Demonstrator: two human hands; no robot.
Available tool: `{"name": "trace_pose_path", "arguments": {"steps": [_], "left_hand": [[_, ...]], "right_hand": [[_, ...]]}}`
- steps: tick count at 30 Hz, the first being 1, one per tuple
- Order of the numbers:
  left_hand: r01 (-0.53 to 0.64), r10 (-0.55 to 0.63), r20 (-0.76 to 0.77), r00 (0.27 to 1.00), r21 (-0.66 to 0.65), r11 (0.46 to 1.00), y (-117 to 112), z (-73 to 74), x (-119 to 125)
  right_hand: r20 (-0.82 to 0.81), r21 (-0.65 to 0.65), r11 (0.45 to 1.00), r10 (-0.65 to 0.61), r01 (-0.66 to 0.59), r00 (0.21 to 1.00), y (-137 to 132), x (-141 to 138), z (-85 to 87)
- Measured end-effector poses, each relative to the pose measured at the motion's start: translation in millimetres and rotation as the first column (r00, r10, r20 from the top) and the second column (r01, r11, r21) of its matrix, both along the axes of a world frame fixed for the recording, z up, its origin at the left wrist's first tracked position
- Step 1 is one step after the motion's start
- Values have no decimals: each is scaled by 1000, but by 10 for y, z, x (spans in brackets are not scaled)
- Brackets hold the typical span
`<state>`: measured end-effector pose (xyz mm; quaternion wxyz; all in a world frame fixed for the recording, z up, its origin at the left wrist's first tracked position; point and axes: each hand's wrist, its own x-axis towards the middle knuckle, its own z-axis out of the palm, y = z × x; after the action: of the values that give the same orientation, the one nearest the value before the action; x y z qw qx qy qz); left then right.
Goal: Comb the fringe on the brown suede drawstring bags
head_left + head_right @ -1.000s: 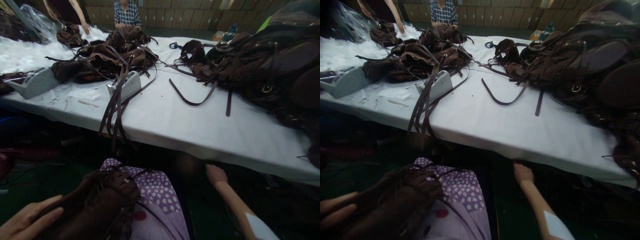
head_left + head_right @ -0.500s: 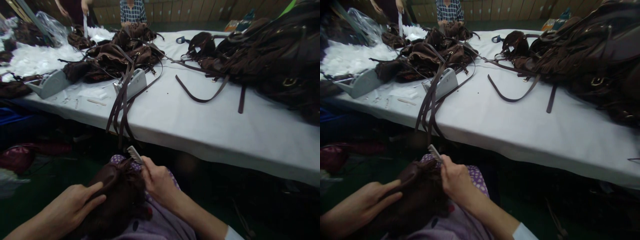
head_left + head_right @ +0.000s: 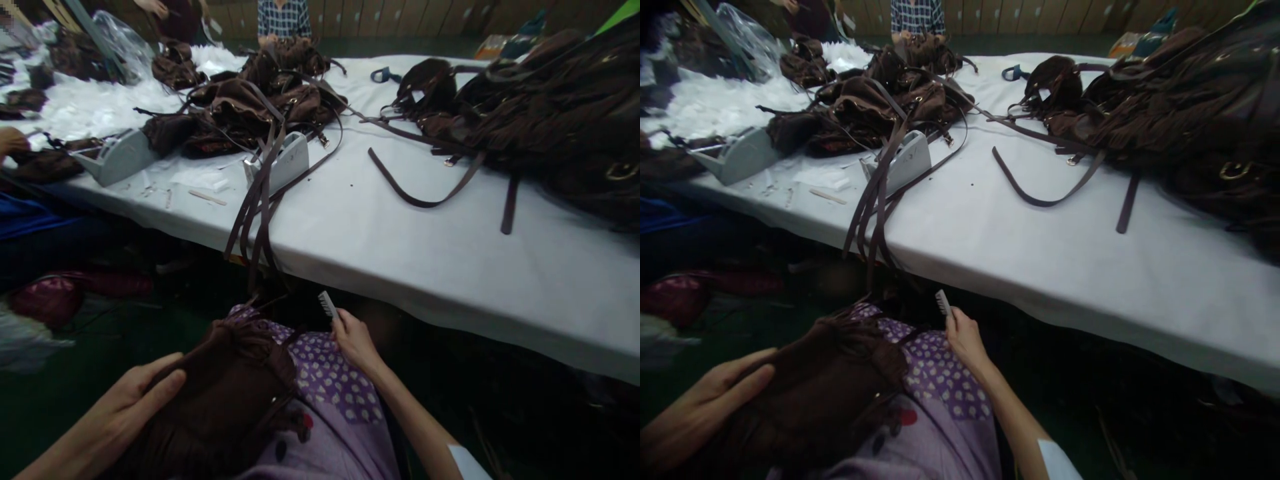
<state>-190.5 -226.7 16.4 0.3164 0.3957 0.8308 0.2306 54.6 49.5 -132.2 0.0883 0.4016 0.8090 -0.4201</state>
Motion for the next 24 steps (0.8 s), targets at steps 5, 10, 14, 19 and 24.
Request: {"name": "trace_pose_path", "arguments": {"steps": [5, 10, 14, 19, 24], "left_hand": [[-203, 200, 428, 881, -39, 978, 187, 78, -107], [-20, 48, 243, 969, -118, 993, 319, -31, -350], [162, -183, -157, 970, -142, 977, 430, -212, -355], [565, -512, -534, 673, -76, 822, 461, -72, -48], [665, -688, -495, 531, -260, 700, 456, -103, 304]], "right_hand": [[-411, -598, 802, -301, -5, 861, -491, -290, 230], [-493, -552, 834, -324, -2, 808, -916, -327, 270], [-463, -500, 864, -330, 65, 823, -1066, -288, 201], [-445, -386, 911, -319, 143, 837, -1041, -312, 184], [-432, -363, 921, -299, 139, 851, -1000, -297, 156]]}}
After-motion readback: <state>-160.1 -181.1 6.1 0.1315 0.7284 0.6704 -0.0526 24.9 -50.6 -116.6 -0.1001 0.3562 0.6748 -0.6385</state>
